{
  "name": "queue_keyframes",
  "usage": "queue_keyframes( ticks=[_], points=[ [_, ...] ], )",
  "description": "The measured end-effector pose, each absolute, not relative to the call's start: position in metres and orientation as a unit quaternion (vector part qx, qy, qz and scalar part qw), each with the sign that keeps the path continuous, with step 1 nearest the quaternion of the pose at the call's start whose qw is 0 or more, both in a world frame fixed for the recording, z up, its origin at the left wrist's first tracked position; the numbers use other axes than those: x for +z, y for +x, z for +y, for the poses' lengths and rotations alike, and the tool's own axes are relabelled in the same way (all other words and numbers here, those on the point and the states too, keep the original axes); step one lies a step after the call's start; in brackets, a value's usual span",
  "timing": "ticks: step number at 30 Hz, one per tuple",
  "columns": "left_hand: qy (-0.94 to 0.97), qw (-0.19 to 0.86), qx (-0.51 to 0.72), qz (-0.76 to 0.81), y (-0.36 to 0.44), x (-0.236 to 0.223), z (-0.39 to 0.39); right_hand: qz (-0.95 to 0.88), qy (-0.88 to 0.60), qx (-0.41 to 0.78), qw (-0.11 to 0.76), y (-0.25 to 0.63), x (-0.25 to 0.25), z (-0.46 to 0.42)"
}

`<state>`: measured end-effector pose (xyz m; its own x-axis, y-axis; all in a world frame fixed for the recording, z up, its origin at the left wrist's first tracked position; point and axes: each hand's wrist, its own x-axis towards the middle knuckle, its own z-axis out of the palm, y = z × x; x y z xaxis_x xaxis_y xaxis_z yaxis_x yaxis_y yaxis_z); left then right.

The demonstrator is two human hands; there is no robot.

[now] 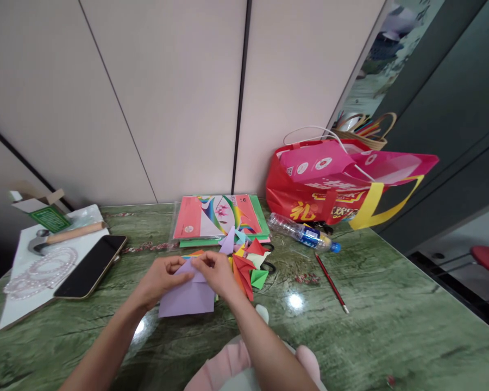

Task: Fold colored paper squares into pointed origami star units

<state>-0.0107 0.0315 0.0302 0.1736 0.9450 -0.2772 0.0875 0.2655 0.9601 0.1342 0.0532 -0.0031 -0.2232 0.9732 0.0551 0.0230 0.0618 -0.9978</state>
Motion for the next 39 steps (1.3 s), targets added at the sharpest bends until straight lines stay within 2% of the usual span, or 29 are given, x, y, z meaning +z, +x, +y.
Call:
queue_keyframes(
  ticks=[12,21,26,34,39],
  points=[
    [0.454,0.618,0.374,0.522,-0.0103,0.0302,0.0316,-0.571,-0.445,0.528,0.444,0.1355,-0.0043,0.0541],
    [0.405,0.597,0.427,0.545,-0.0175,0.0309,0.0344,-0.568,-0.431,0.555,0.428,0.1351,-0.0040,0.0543],
    [0.412,0.599,0.422,0.541,-0.0171,0.0317,0.0341,-0.566,-0.444,0.537,0.440,0.1374,-0.0042,0.0540],
    [0.436,0.588,0.413,0.542,-0.0185,0.0302,0.0352,-0.544,-0.401,0.600,0.428,0.1354,0.0000,0.0528],
    [0.476,0.572,0.396,0.538,-0.0166,0.0280,0.0360,-0.533,-0.419,0.593,0.434,0.1349,-0.0009,0.0532]
  ],
)
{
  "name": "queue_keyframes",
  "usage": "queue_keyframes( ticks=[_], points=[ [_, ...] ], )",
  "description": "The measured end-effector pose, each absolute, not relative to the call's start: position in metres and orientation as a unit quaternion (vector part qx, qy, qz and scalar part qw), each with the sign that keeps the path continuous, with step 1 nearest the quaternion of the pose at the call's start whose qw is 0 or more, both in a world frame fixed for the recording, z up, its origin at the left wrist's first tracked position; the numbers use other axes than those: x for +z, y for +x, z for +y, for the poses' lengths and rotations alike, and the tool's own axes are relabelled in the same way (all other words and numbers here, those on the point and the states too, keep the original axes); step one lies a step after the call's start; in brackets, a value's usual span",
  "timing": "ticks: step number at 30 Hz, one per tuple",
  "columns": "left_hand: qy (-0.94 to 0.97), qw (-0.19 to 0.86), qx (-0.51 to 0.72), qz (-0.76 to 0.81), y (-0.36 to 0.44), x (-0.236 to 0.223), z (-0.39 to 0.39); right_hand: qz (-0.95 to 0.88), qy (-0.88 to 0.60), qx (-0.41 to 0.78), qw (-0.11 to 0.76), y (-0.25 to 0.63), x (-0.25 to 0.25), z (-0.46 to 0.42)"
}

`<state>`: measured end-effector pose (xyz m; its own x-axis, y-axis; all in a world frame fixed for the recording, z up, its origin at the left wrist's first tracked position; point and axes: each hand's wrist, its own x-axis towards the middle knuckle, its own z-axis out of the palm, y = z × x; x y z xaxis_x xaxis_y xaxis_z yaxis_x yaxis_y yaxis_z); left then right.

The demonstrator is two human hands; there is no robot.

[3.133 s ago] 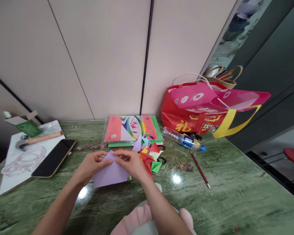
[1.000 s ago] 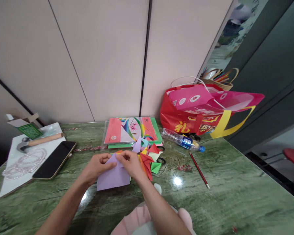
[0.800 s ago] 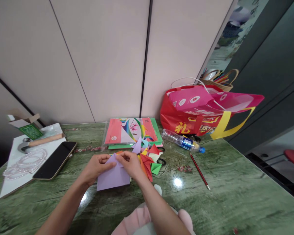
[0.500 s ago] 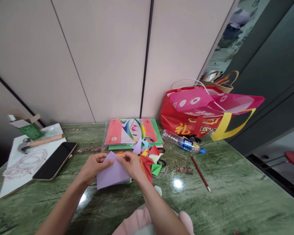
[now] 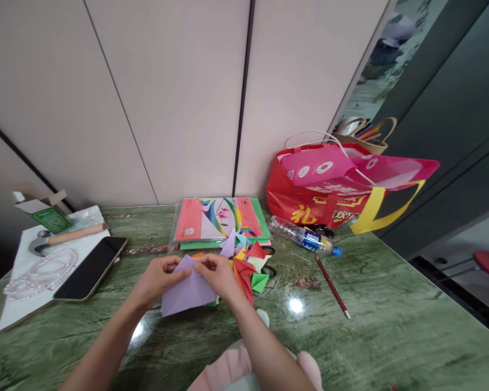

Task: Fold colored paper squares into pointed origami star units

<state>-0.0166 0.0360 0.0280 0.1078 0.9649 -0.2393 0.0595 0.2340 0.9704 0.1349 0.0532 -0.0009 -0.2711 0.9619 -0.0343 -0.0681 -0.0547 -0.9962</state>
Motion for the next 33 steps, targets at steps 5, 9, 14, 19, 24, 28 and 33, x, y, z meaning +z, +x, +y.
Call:
queue_keyframes(
  ticks=[5,9,14,19,24,28,33],
  points=[
    [0.488,0.575,0.387,0.529,-0.0158,0.0270,0.0363,-0.539,-0.430,0.580,0.435,0.1352,-0.0020,0.0543],
    [0.511,0.549,0.402,0.525,-0.0144,0.0273,0.0367,-0.553,-0.423,0.575,0.430,0.1351,-0.0018,0.0546],
    [0.542,0.469,0.422,0.555,-0.0135,0.0241,0.0384,-0.569,-0.422,0.565,0.422,0.1345,-0.0009,0.0536],
    [0.540,0.446,0.429,0.570,-0.0151,0.0229,0.0396,-0.594,-0.417,0.555,0.407,0.1340,-0.0005,0.0524],
    [0.566,0.435,0.410,0.567,-0.0130,0.0239,0.0392,-0.587,-0.409,0.566,0.410,0.1341,-0.0008,0.0533],
    [0.560,0.431,0.418,0.571,-0.0122,0.0217,0.0391,-0.593,-0.417,0.558,0.404,0.1339,-0.0006,0.0541],
    [0.521,0.417,0.455,0.589,-0.0212,0.0252,0.0401,-0.590,-0.437,0.538,0.415,0.1331,-0.0031,0.0548]
  ],
)
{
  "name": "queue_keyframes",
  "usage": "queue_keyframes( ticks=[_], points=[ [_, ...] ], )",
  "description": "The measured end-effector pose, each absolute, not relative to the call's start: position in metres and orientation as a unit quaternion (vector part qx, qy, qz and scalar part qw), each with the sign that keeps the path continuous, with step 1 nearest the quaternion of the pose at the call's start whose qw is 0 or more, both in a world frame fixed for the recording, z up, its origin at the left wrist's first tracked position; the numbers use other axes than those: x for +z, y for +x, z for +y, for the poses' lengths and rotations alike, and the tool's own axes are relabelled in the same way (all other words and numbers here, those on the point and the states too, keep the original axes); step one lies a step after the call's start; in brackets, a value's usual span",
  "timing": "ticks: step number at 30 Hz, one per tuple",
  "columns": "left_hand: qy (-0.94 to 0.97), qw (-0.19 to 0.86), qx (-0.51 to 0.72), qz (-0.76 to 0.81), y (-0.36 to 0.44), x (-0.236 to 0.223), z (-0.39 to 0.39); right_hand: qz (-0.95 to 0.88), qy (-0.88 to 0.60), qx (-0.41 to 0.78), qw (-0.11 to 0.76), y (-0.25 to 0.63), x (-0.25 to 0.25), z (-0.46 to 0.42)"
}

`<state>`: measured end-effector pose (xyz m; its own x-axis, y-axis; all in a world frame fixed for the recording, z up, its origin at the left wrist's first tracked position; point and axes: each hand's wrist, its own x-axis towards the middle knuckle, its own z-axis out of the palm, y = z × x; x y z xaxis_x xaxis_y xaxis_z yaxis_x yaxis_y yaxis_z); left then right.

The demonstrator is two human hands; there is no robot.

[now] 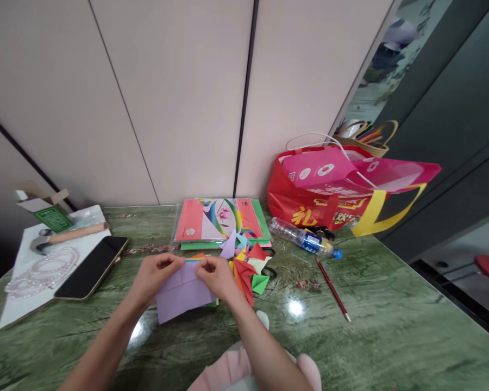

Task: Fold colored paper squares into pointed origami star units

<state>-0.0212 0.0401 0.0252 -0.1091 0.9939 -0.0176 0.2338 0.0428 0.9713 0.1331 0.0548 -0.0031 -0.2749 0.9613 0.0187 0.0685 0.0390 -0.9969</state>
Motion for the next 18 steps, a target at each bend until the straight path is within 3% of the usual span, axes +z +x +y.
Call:
queue_keyframes(
  ticks=[6,12,18],
  points=[
    [0.459,0.412,0.519,0.592,-0.040,0.029,0.043,-0.559,-0.444,0.556,0.426,0.135,-0.011,0.059],
    [0.431,0.425,0.537,0.587,-0.043,0.030,0.045,-0.528,-0.441,0.535,0.490,0.137,-0.008,0.059],
    [0.453,0.448,0.509,0.578,-0.031,0.024,0.045,-0.548,-0.409,0.574,0.450,0.133,-0.006,0.053]
  ],
)
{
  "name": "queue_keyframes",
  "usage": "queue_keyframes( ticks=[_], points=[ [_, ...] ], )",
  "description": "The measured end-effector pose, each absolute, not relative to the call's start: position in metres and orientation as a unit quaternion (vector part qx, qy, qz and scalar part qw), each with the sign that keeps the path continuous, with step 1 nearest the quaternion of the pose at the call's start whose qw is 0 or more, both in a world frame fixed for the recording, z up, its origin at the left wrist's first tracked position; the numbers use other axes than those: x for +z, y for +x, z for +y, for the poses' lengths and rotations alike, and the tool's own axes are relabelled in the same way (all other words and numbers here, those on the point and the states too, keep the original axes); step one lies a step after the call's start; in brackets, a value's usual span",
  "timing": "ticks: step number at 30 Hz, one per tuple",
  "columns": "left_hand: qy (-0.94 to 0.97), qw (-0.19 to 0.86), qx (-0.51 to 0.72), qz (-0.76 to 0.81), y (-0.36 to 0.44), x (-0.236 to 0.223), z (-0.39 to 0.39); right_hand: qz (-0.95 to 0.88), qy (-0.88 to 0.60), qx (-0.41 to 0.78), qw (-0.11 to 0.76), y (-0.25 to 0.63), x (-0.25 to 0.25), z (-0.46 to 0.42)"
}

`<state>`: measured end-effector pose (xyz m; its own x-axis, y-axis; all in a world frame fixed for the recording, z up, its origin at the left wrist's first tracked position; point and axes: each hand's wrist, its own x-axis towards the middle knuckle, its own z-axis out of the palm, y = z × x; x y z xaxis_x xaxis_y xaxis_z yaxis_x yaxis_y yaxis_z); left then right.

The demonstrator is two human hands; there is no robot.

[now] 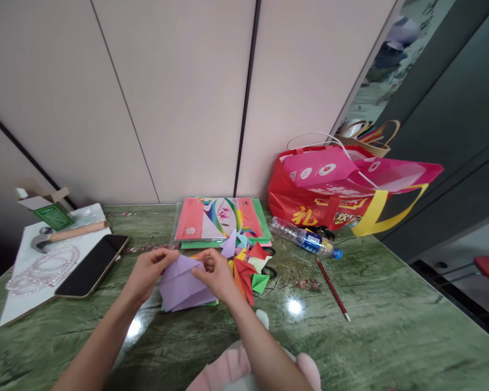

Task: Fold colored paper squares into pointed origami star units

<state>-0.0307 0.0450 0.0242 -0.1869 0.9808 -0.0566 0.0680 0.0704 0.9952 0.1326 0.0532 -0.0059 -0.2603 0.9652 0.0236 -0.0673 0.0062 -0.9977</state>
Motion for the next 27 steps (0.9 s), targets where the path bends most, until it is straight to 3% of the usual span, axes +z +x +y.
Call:
queue_keyframes(
  ticks=[6,12,18,24,27],
  points=[
    [0.416,0.560,0.468,0.543,-0.0275,0.0276,0.0436,-0.521,-0.409,0.528,0.532,0.1387,-0.0103,0.0596],
    [0.406,0.630,0.435,0.499,-0.0263,0.0262,0.0416,-0.557,-0.415,0.514,0.503,0.1390,-0.0097,0.0591],
    [0.416,0.612,0.428,0.519,-0.0301,0.0257,0.0409,-0.593,-0.414,0.513,0.461,0.1364,-0.0085,0.0570],
    [0.461,0.592,0.414,0.515,-0.0280,0.0259,0.0426,-0.577,-0.434,0.498,0.481,0.1385,-0.0105,0.0588],
    [0.492,0.507,0.465,0.534,-0.0272,0.0272,0.0432,-0.550,-0.437,0.491,0.515,0.1394,-0.0092,0.0595]
  ],
)
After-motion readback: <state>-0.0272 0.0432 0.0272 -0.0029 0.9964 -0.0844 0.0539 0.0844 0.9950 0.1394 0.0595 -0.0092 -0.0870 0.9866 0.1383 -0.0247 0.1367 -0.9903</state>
